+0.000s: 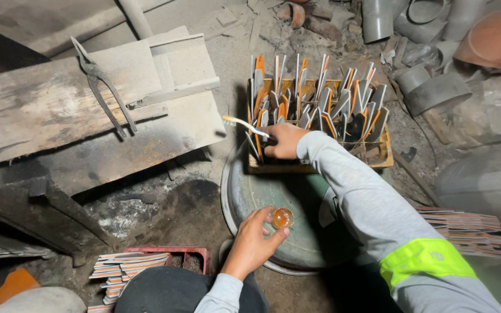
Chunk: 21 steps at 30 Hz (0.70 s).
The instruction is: The person paints curved mask pieces using a toothbrush, applying brown paste to both white and orange sides. They place finished pieces into a drying rack and continue painting additional masks from a nearby stack.
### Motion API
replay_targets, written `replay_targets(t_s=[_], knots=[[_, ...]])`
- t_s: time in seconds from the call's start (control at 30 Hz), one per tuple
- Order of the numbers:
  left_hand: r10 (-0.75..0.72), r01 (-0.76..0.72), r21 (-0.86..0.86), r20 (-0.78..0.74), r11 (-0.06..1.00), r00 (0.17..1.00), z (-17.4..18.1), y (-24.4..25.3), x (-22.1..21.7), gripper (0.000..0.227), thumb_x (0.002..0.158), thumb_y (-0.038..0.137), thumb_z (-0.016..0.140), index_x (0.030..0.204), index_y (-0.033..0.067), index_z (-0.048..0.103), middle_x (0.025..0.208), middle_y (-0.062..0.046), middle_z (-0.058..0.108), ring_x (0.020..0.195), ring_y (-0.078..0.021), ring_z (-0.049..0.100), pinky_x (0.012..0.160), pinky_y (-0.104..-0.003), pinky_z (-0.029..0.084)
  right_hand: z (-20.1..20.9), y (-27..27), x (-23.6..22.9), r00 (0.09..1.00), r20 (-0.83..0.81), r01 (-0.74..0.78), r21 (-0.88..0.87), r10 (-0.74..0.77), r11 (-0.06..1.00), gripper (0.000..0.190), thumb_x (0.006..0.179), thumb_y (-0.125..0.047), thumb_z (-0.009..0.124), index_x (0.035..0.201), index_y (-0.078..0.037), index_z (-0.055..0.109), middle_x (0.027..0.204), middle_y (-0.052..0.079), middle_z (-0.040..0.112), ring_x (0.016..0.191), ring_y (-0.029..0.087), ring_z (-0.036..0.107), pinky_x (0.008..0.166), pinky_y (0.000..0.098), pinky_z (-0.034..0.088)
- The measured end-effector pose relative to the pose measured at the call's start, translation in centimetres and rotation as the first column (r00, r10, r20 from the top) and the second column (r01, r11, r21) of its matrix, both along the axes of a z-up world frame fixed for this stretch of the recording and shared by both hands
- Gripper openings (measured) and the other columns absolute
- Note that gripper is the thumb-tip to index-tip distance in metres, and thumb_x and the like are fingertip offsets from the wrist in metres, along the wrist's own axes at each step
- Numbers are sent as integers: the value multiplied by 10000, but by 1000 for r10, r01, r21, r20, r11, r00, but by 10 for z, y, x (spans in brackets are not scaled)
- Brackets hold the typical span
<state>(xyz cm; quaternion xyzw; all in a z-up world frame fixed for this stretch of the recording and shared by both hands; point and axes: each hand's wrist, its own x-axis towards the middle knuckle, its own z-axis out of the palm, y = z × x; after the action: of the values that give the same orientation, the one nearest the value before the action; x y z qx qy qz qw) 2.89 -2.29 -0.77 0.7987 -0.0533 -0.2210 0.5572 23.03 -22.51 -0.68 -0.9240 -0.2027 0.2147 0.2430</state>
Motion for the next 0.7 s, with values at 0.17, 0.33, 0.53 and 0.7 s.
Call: replay_targets(t_s=[0.17, 0.33, 0.53, 0.7], knots=[[-32, 32, 57, 1, 998, 999, 0, -4, -4, 547, 794, 315, 797, 1245, 32, 672, 954, -129, 685, 694, -244, 636, 698, -370, 544, 30, 14, -17, 997, 77, 4, -240, 15, 971, 910, 775, -289, 715, 1540, -16, 303, 953, 326, 697, 954, 474, 681, 883, 507, 528], [-40, 35, 99, 49, 994, 998, -24, -14, -12, 488, 820, 296, 784, 1219, 30, 695, 905, -161, 703, 759, -290, 666, 742, -395, 545, 89, 12, -36, 967, 248, 70, -47, -56, 996, 662, 795, -255, 721, 1338, 7, 448, 786, 275, 682, 781, 476, 672, 734, 536, 539], [-89, 79, 136, 68, 988, 994, -95, -97, -24, 402, 852, 250, 731, 1166, 0, 707, 1014, -221, 726, 1003, -376, 689, 909, -445, 541, 146, -46, -119, 961, 219, 91, 331, -171, 939, 444, 845, -235, 702, 1230, -59, 566, 778, 136, 684, 602, 291, 685, 565, 389, 511], [-62, 54, 349, 12, 936, 998, -140, -178, 17, 422, 870, 258, 703, 1170, -30, 635, 1225, -287, 607, 1175, -463, 587, 1014, -508, 482, 145, -125, -223, 882, 113, 389, 369, -457, 844, 476, 838, -231, 733, 1271, -82, 608, 714, 29, 563, 618, 136, 562, 584, 311, 477]])
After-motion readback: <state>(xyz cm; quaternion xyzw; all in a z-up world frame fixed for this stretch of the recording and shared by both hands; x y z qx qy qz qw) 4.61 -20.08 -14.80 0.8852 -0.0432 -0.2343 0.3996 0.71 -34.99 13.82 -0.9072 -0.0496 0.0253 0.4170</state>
